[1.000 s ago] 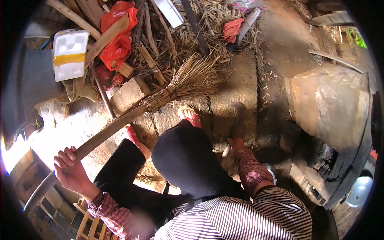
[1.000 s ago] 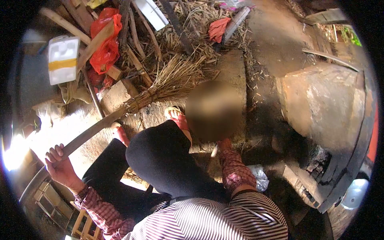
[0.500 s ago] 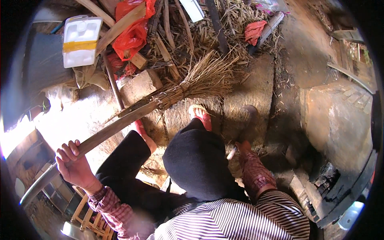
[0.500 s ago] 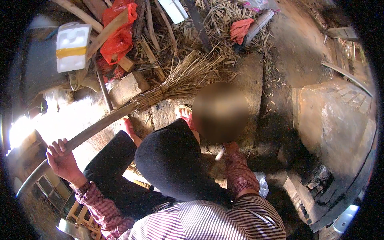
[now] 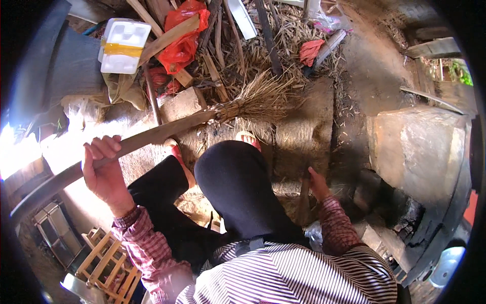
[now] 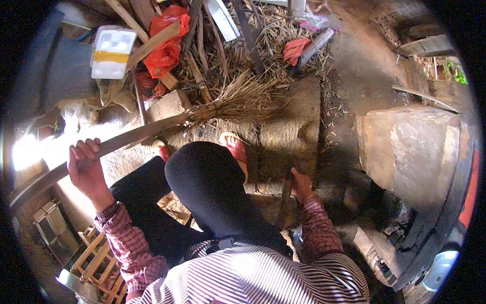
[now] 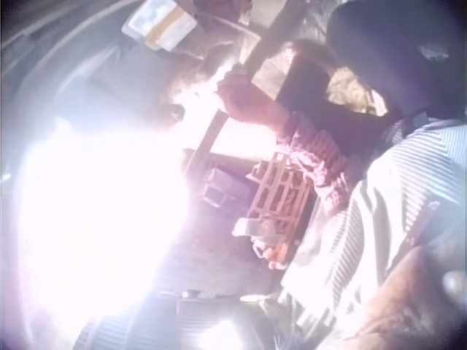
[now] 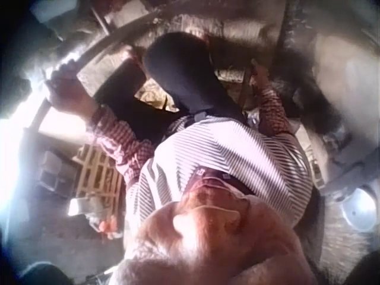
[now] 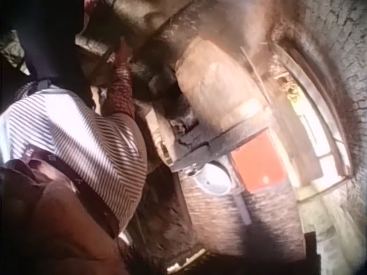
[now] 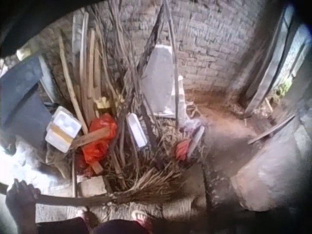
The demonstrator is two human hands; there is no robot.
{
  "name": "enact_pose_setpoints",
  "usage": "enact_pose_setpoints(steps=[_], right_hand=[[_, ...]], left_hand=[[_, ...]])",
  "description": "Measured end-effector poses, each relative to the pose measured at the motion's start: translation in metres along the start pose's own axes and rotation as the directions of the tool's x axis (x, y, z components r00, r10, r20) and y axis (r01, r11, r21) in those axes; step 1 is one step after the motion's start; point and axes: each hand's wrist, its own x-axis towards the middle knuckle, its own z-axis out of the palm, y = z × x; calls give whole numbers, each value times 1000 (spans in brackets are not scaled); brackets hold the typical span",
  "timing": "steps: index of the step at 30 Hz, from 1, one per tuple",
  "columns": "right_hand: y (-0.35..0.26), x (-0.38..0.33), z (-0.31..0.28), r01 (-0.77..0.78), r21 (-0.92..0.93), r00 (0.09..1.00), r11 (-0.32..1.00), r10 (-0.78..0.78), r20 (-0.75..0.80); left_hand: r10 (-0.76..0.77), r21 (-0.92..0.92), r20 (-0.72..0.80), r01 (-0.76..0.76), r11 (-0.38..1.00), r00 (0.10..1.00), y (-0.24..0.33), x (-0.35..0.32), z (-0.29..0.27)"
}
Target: The person scrapes a long wooden pole with a billhook while sitting. They insert the pole into a bound bundle of straw and use the billhook to trim and shape the wood to fit the handle into the broom head.
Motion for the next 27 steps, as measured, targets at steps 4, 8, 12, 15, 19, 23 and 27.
enact_pose_setpoints(steps=[4, 8, 12, 15, 19, 23, 27], right_hand=[[-59, -65, 69, -80, 728, 988, 681, -42, 148], [-69, -70, 89, -33, 631, 997, 775, -20, 76], [-92, -98, 85, 29, 498, 995, 867, -70, 65], [-133, -129, 86, 259, 391, 963, 883, -265, -40], [-206, -190, 91, 601, 106, 787, 792, -564, -249], [-239, -241, 120, 770, 41, 636, 637, -759, -139], [-237, -267, 150, 762, -42, 647, 646, -759, 66]], left_hand=[[102, 97, 164, -119, 988, 981, 11, 1, 72], [188, 99, 391, -245, 964, 901, 31, 1, 149], [347, -63, 384, -350, 935, 856, 61, 2, 202], [401, -222, 395, -338, 915, 827, 90, 3, 208], [464, -114, 201, -450, 886, 863, 110, -6, 223], [491, -47, 131, -490, 871, 861, 127, -25, 228], [497, 15, 76, -499, 866, 865, 135, -37, 223]])
